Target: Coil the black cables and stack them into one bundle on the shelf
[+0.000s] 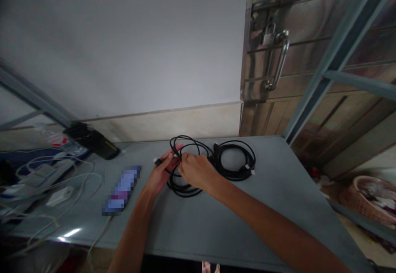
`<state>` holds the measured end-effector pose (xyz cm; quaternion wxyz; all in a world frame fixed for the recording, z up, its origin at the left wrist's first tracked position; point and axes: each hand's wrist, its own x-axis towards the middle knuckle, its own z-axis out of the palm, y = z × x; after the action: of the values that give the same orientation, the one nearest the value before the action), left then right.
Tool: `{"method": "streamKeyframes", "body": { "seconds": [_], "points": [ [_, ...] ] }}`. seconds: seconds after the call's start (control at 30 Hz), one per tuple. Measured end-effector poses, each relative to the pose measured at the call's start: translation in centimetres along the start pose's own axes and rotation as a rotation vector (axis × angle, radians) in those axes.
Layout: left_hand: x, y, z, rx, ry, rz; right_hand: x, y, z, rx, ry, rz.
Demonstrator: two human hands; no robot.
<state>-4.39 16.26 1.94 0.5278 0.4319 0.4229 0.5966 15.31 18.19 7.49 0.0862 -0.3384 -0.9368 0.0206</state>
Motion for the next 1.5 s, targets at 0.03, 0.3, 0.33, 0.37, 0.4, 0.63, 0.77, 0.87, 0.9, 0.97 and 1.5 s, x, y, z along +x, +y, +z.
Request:
{"method": "streamKeyframes", "body": {
  "seconds": [0.03, 0.3, 0.33, 0.37, 0.4, 0.63, 0.77, 0.87, 0.9, 0.97, 1.5],
  "points": [
    [0.1, 0.0, 0.0, -0.003, 0.004, 0.004, 0.0, 0.1, -0.2, -0.007, 0.013, 0.001],
    [0.5, -0.6, -0.8, -0.059, 0.021, 0.01, 0.1, 1.4, -1.8, 0.023, 0.062, 0.016],
    [0.5, -0.6, -0.9, -0.06, 0.014, 0.007, 0.1, 1.5, -2.0, 0.023, 0.068, 0.02],
    [0.5, -0.7, -0.9, -0.058, 0.01, 0.002, 0.1, 1.6, -2.2, 0.018, 0.073, 0.023],
    [0.6, -0.7, -0.9, -0.053, 0.008, -0.005, 0.1, 1.7, -2.4, 0.011, 0.077, 0.022],
    [1.0, -1.1, -1.2, -0.048, 0.039, -0.027, 0.2, 1.9, -3.1, -0.024, 0.065, 0.028],
    [1.1, -1.4, -1.4, -0.076, 0.032, -0.026, 0.2, 2.1, -3.4, -0.042, 0.065, 0.0],
    [1.2, -1.6, -1.5, -0.111, 0.036, -0.018, 0.3, 2.4, -3.5, -0.087, 0.123, -0.062],
    [1.3, -1.7, -1.6, -0.124, 0.037, -0.018, 0.3, 2.5, -3.5, -0.101, 0.152, -0.077],
    [1.3, -1.8, -1.6, -0.141, 0.036, -0.02, 0.2, 2.6, -3.4, -0.107, 0.196, -0.093],
    [2.0, -2.1, -2.8, -0.341, 0.279, -0.093, -1.7, 11.4, -9.5, 1.078, 0.998, 0.115]
  ]
}}
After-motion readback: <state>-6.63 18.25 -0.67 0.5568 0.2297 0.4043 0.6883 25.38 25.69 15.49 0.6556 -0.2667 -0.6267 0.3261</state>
